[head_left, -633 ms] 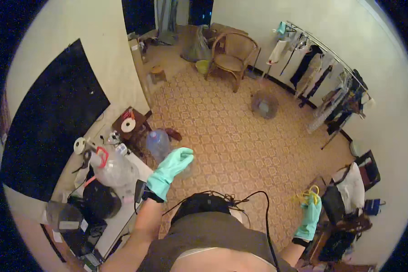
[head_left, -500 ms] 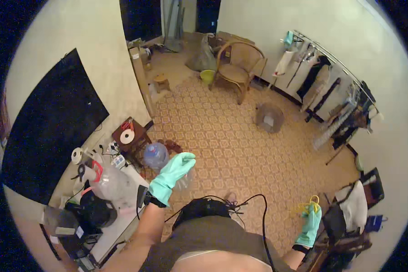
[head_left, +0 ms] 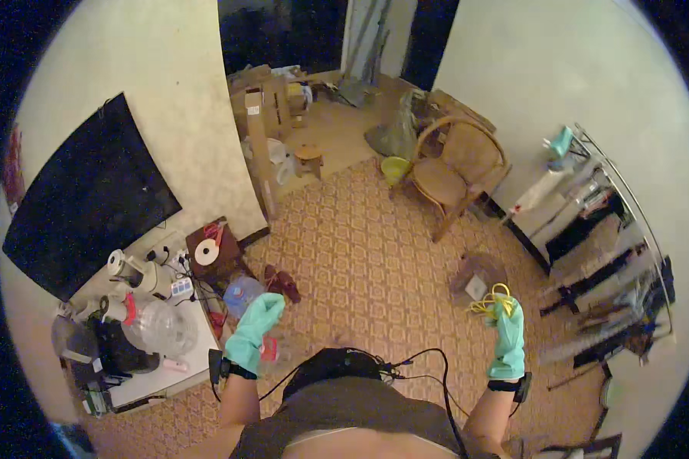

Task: Cleaning the toilet and bathroom walls with spray and a cloth.

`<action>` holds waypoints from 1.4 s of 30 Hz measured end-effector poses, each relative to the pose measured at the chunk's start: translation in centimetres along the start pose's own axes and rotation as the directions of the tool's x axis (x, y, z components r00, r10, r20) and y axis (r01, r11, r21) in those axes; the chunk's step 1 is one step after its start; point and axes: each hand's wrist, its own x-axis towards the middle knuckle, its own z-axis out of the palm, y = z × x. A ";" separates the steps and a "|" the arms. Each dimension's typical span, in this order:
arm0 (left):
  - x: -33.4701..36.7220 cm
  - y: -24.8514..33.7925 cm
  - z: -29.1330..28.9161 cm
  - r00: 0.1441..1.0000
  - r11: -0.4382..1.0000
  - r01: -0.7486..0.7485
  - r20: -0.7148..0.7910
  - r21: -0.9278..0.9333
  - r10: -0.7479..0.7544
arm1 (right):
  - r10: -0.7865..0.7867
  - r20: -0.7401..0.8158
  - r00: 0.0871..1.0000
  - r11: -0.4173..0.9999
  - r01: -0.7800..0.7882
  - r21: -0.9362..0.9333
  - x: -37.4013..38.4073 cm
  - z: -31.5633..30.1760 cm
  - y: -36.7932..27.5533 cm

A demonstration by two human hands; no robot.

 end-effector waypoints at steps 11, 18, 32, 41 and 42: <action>36.4 9.4 8.4 0.984 0.958 -0.139 -0.073 0.251 0.162 | 0.068 0.115 0.991 0.988 -0.083 0.133 36.8 8.6 5.2; 53.4 14.1 9.8 0.953 0.982 -0.174 -0.239 0.072 0.187 | 0.162 0.247 0.955 0.982 -0.182 0.059 59.3 15.0 9.6; 71.4 19.1 14.7 0.699 0.962 -0.049 -0.697 -0.267 -0.158 | 0.102 0.765 0.636 0.995 -0.075 -0.070 105.9 48.4 5.8; 87.0 22.4 5.0 0.618 0.921 0.099 -0.702 -0.376 -0.353 | 0.192 0.844 0.501 0.981 -0.061 -0.187 117.8 71.3 7.9; 87.4 22.5 4.5 0.600 0.918 0.108 -0.711 -0.382 -0.366 | 0.224 0.879 0.421 0.974 -0.115 -0.193 118.8 73.4 8.4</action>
